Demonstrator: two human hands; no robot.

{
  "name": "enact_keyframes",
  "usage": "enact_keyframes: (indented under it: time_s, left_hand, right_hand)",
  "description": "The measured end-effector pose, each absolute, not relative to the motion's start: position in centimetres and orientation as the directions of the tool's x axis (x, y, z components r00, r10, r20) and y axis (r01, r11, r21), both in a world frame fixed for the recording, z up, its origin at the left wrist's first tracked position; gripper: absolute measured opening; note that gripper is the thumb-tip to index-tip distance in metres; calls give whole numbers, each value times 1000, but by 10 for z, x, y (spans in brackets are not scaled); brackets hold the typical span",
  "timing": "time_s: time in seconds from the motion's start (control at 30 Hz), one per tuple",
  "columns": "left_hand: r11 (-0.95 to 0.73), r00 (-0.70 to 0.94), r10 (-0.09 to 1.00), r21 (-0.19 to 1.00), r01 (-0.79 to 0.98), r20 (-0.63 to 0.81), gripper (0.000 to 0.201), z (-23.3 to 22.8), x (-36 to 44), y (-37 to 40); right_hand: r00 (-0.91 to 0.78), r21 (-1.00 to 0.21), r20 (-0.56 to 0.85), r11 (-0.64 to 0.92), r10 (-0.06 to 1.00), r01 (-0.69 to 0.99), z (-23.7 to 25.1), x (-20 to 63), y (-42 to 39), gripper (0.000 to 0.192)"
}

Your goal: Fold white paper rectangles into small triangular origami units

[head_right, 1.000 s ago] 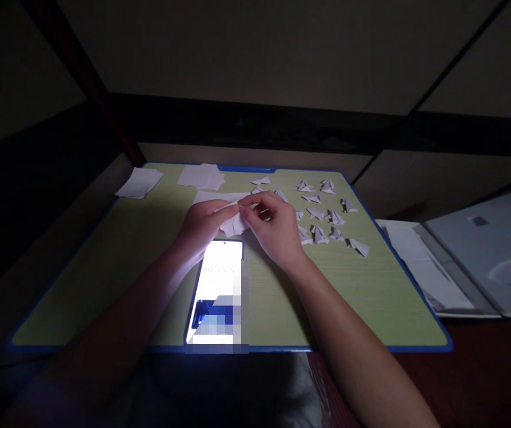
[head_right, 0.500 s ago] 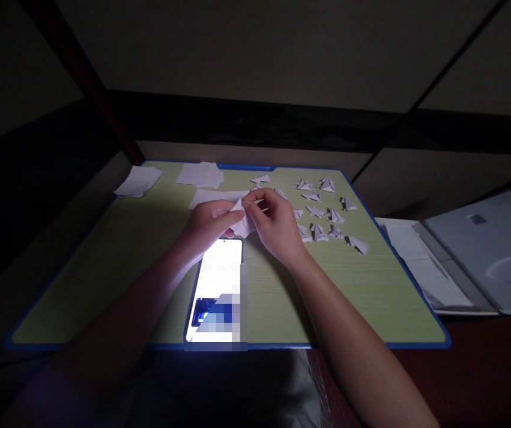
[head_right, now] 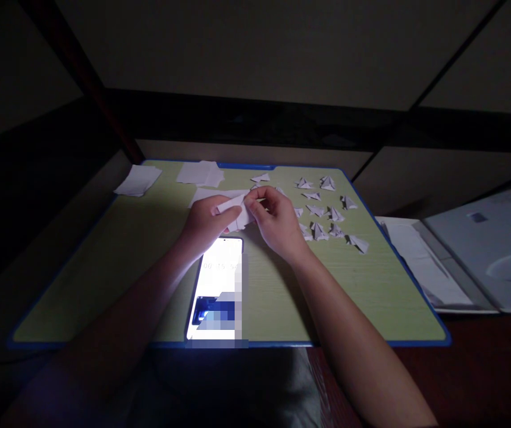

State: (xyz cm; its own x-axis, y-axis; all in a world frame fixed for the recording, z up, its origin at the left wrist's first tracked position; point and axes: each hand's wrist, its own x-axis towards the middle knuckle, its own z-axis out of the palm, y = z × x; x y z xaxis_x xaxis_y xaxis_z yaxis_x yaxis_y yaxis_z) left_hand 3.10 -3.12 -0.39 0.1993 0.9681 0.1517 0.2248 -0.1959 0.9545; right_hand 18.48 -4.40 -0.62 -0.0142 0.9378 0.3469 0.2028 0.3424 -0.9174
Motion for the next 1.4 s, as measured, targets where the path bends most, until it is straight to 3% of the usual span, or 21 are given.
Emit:
enact_keyframes:
  time_s: [0.3,0.7,1.4]
  left_hand:
    - [-189,203,967,965,182,151,15,-2,31,-33]
    - [-255,189,959,934,251,211,12,-1,27,-31]
    - [-48,292,956,994,101,16,25,4,25,-32]
  right_hand:
    - [-14,-902,361,353,932,249,-6,186,-44,20]
    - [16,-871,375,347,927,348,0,185,-46,10]
    - [-85,-922,318,329,944,205,-1,191,-44,15]
